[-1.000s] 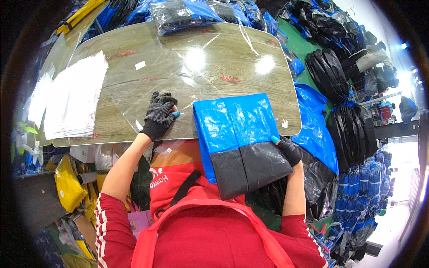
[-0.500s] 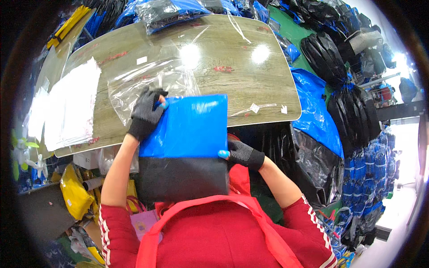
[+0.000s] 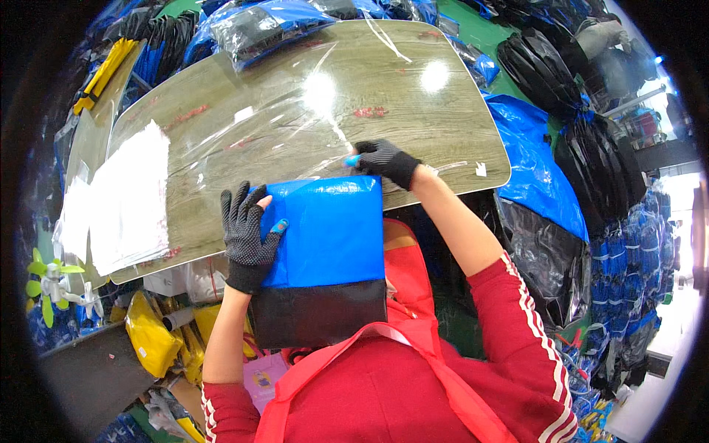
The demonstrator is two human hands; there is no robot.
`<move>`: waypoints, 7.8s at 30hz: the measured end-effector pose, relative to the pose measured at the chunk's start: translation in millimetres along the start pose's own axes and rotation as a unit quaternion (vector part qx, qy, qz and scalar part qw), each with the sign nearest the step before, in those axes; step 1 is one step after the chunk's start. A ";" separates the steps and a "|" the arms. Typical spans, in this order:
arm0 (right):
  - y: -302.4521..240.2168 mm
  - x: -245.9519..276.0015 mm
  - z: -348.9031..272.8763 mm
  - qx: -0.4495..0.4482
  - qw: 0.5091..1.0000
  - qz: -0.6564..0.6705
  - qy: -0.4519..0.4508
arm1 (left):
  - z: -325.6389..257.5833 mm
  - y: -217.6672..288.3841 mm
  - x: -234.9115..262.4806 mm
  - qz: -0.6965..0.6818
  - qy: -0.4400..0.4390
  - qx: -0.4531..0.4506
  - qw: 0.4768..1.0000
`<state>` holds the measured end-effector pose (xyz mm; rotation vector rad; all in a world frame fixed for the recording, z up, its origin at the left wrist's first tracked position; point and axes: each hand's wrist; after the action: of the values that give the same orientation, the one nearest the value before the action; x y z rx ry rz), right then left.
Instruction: The person repeatedly folds blue and black plastic bags, places them into clear plastic packaging, and seals them on a workbench. The process is repeated for multiple units throughout the clip.
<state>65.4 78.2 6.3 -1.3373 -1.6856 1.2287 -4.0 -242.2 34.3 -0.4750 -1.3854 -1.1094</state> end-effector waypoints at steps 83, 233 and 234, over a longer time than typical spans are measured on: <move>95.3 -88.2 -129.8 -0.006 0.981 0.144 0.131 | -80.9 -0.2 -79.5 -0.696 -0.125 0.272 0.652; -168.8 12.5 42.3 0.117 0.738 -0.618 0.244 | 86.9 -52.0 25.7 -0.594 -0.089 0.048 0.798; -183.9 36.5 16.6 0.057 0.711 -0.605 0.354 | 86.8 -57.6 23.8 -0.685 -0.064 0.065 0.723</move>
<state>-23.8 101.5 170.4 -0.2632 -1.3513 -0.0173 -102.0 -204.9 54.7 0.8067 -1.9194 -2.1196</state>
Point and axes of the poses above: each hand's wrist, its own z-axis towards the middle knuckle, its own x-axis out of the back of the hand, y = z × x, and after that the axes turned 14 degrees about -y, right-handed
